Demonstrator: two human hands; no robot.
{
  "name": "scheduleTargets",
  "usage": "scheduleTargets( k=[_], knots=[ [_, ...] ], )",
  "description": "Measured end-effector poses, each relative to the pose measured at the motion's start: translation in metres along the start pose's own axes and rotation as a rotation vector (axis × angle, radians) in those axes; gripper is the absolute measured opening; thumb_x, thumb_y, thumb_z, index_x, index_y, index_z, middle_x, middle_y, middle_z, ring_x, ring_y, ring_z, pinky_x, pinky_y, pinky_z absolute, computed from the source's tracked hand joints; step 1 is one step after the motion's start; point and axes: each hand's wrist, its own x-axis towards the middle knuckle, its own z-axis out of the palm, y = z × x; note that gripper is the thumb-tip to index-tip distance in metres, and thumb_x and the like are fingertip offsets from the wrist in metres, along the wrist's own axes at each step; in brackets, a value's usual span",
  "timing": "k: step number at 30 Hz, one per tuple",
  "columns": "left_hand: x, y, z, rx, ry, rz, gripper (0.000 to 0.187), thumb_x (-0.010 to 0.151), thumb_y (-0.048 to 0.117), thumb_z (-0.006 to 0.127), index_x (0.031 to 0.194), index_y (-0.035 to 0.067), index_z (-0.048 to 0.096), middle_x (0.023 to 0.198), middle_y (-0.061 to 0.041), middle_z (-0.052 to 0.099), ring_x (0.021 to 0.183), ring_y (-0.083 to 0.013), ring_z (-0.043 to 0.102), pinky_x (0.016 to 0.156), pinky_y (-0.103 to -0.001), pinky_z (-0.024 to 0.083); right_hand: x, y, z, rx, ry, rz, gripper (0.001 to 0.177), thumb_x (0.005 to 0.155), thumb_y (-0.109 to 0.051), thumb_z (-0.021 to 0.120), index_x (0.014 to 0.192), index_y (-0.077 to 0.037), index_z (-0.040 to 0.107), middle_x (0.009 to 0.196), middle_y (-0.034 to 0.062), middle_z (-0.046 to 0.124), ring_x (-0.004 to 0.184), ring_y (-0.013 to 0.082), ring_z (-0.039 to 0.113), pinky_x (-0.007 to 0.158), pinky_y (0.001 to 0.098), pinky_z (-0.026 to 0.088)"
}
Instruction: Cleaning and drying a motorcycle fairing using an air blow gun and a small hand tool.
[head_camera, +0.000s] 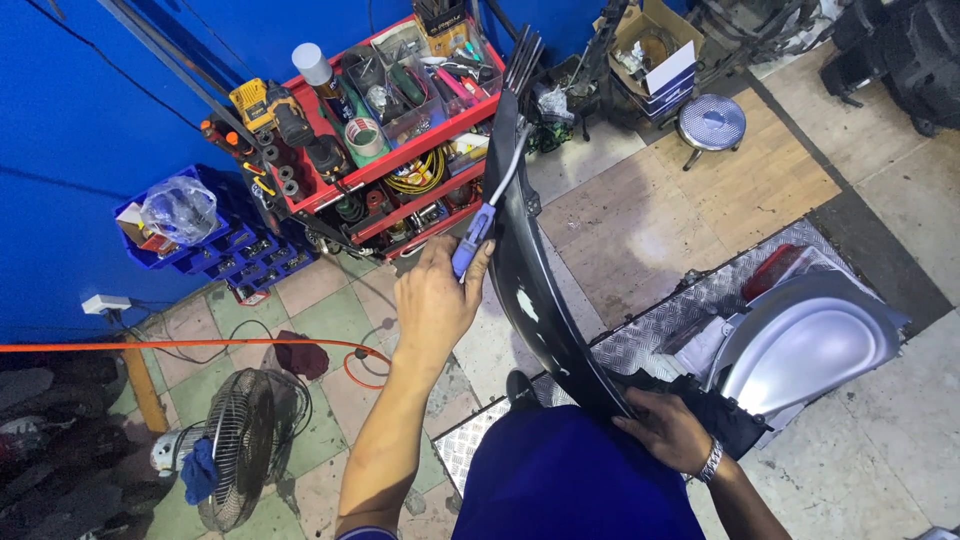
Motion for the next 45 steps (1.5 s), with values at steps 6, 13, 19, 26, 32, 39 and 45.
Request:
scheduleTargets(
  k=[6, 13, 19, 26, 32, 39, 45],
  knots=[
    [-0.003, 0.001, 0.002, 0.008, -0.017, -0.017, 0.055, 0.1, 0.057, 0.048, 0.102, 0.005, 0.065, 0.101, -0.009, 0.07, 0.06, -0.0403, 0.067, 0.048, -0.058, 0.05, 0.006, -0.008, -0.005, -0.039, -0.018, -0.008, 0.023, 0.093, -0.03, 0.07, 0.081, -0.013, 0.059, 0.068, -0.0026, 0.059, 0.054, 0.0141, 0.053, 0.054, 0.0328, 0.045],
    [0.006, -0.017, -0.003, -0.183, -0.033, -0.059, 0.059, 0.098, 0.058, 0.048, 0.1, 0.002, 0.065, 0.09, -0.016, 0.073, 0.073, -0.039, 0.07, 0.064, -0.056, 0.058, -0.004, 0.006, -0.012, -0.009, -0.028, 0.059, 0.022, 0.091, -0.026, 0.074, 0.079, -0.012, 0.061, 0.065, -0.003, 0.057, 0.053, 0.0115, 0.048, 0.052, 0.0323, 0.042],
    [0.01, -0.012, -0.027, -0.352, -0.148, -0.138, 0.052, 0.097, 0.057, 0.051, 0.1, 0.008, 0.068, 0.074, -0.01, 0.067, 0.064, -0.0344, 0.066, 0.06, -0.048, 0.051, -0.013, 0.016, -0.023, -0.082, -0.023, 0.123, 0.021, 0.086, -0.032, 0.077, 0.083, -0.013, 0.067, 0.065, -0.0053, 0.065, 0.052, 0.0115, 0.057, 0.052, 0.0312, 0.047],
    [0.012, -0.013, -0.04, -0.352, -0.278, -0.151, 0.051, 0.096, 0.059, 0.05, 0.1, 0.011, 0.068, 0.067, -0.015, 0.068, 0.071, -0.0439, 0.067, 0.064, -0.05, 0.048, -0.03, 0.064, -0.026, -0.246, 0.008, 0.429, 0.038, 0.077, -0.046, 0.082, 0.101, -0.017, 0.074, 0.083, -0.0072, 0.078, 0.074, 0.0103, 0.07, 0.071, 0.0291, 0.053],
    [-0.009, -0.022, -0.026, -0.498, -0.458, -0.101, 0.053, 0.095, 0.06, 0.048, 0.099, 0.012, 0.071, 0.062, -0.008, 0.065, 0.057, -0.025, 0.068, 0.06, -0.041, 0.055, -0.014, 0.01, -0.04, 0.236, 0.079, 0.423, 0.016, 0.084, -0.011, 0.078, 0.099, -0.006, 0.08, 0.083, 0.0018, 0.083, 0.063, 0.0114, 0.073, 0.054, 0.0276, 0.061],
    [-0.037, -0.059, 0.048, -0.22, -0.451, -0.224, 0.057, 0.099, 0.063, 0.042, 0.088, 0.011, 0.06, 0.07, -0.009, 0.064, 0.056, -0.031, 0.068, 0.054, -0.048, 0.058, 0.003, 0.042, -0.057, -0.01, 0.172, 0.264, 0.007, 0.087, -0.019, 0.077, 0.088, -0.013, 0.074, 0.084, -0.0025, 0.073, 0.078, 0.0128, 0.068, 0.078, 0.0292, 0.053],
    [-0.081, -0.132, 0.184, -0.203, -0.638, -0.445, 0.064, 0.101, 0.065, 0.044, 0.128, 0.008, 0.057, 0.121, -0.021, 0.061, 0.101, -0.0488, 0.071, 0.087, -0.061, 0.056, 0.06, 0.07, -0.076, 0.174, 0.345, 0.291, 0.025, 0.089, -0.012, 0.082, 0.079, -0.007, 0.06, 0.061, -0.002, 0.06, 0.062, 0.0083, 0.049, 0.069, 0.0247, 0.043]
  ],
)
